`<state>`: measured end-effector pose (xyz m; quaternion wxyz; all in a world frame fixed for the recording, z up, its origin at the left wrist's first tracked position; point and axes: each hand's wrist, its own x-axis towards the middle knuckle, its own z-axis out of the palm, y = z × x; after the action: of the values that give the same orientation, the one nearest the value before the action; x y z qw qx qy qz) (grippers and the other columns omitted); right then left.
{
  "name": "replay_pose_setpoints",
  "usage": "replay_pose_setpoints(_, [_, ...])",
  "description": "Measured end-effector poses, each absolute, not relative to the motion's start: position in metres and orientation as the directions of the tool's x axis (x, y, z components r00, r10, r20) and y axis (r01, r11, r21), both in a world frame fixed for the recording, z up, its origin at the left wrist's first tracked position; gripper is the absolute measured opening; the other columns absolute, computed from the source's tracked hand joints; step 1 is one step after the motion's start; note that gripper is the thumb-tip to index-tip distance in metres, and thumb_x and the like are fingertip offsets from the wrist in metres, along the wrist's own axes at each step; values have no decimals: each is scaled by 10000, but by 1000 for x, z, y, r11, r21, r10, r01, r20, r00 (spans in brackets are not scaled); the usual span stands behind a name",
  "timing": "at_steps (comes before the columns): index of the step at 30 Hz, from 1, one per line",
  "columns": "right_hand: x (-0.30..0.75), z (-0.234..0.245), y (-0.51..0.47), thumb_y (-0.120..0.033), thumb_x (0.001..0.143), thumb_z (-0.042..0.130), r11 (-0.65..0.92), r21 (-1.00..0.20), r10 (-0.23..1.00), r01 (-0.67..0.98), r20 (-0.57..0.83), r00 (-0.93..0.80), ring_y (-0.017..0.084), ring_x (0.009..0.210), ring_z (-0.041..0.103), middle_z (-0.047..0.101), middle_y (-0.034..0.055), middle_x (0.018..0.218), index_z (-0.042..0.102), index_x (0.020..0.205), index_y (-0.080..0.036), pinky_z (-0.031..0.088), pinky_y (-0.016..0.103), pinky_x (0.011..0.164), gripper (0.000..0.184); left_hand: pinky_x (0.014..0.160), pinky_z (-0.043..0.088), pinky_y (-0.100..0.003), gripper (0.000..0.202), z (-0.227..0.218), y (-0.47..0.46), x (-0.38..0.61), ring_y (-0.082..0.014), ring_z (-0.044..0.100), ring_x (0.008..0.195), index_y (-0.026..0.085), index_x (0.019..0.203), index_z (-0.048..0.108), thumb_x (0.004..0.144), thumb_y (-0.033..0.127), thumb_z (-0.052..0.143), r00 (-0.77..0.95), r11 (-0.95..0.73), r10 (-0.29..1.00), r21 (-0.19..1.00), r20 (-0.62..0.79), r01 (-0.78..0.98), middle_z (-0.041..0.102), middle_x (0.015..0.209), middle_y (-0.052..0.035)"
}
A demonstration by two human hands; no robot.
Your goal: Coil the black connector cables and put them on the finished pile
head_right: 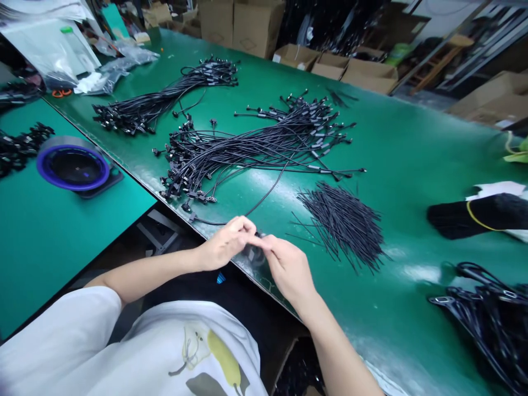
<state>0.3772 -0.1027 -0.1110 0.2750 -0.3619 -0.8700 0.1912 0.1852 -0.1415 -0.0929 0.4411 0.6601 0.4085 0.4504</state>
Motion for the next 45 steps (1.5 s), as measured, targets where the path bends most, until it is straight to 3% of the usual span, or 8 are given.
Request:
replay_pose_setpoints(5, [373, -82, -98, -224, 963, 446, 753, 86, 508, 653, 555, -659, 161, 549, 370, 457, 4, 544, 511, 662, -206, 250, 313, 559, 308, 721, 423, -296, 685, -114, -150, 198, -161, 482, 698, 206, 904, 792, 872, 724, 345, 447, -26, 894, 1000, 27, -7, 520, 780, -47])
replay_pose_setpoints(8, [355, -81, -115, -154, 945, 427, 840, 176, 349, 513, 547, -761, 165, 564, 342, 457, 10, 566, 516, 680, -200, 235, 324, 575, 284, 606, 409, -271, 821, -127, -135, 196, -145, 464, 606, 150, 862, 765, 854, 779, 238, 373, 404, 879, 881, -298, -247, 518, 644, -33])
replay_pose_setpoints(18, [368, -100, -111, -103, 908, 431, 833, 96, 447, 544, 462, -766, 151, 558, 376, 495, -1, 557, 537, 666, -201, 259, 300, 593, 282, 736, 402, -303, 685, -80, -157, 175, -157, 510, 715, 164, 462, 617, 930, 604, 380, 380, 114, 923, 987, -62, -117, 535, 710, -53])
replay_pose_setpoints(23, [365, -92, -114, -178, 943, 442, 729, 42, 600, 683, 442, -667, 153, 600, 426, 531, -1, 593, 549, 702, -208, 273, 301, 627, 266, 723, 421, -266, 208, -114, -166, 194, -140, 511, 750, 194, 900, 612, 843, 390, 654, 145, 186, 972, 983, -185, 12, 553, 835, 2])
replay_pose_setpoints(33, [335, -118, -143, -255, 998, 367, 575, -90, 737, 814, 488, -467, 181, 715, 547, 645, 82, 785, 595, 1087, -79, 360, 307, 668, 301, 1101, 337, -343, 343, -117, -152, 212, -220, 501, 1287, 211, 1227, 612, 911, 340, 576, 119, 301, 953, 811, -280, -502, 593, 1353, -64])
replay_pose_setpoints(39, [359, -105, -143, -337, 1002, 407, 636, -312, 763, 706, 396, -512, 165, 677, 596, 657, 44, 745, 634, 871, -174, 413, 296, 641, 308, 969, 429, -338, 211, -117, -141, 208, -190, 646, 993, 172, 1001, 648, 878, 341, 622, 180, 328, 944, 746, -276, -579, 692, 899, -39])
replay_pose_setpoints(42, [379, -92, -128, -381, 991, 443, 496, -582, 864, 644, 407, -297, 137, 719, 618, 666, 35, 880, 621, 1041, -202, 468, 256, 667, 257, 789, 465, -293, 222, -114, -138, 207, -116, 565, 651, 167, 967, 603, 905, 376, 564, 185, 281, 958, 829, -217, -484, 508, 628, 51])
replay_pose_setpoints(45, [384, -86, -113, -423, 931, 555, 487, -569, 851, 663, 480, -213, 166, 805, 628, 639, 91, 1045, 584, 1175, -186, 509, 285, 699, 341, 713, 445, -266, 290, -116, -140, 213, -114, 521, 638, 165, 954, 567, 940, 444, 490, 229, 240, 957, 924, -176, -297, 472, 634, 52])
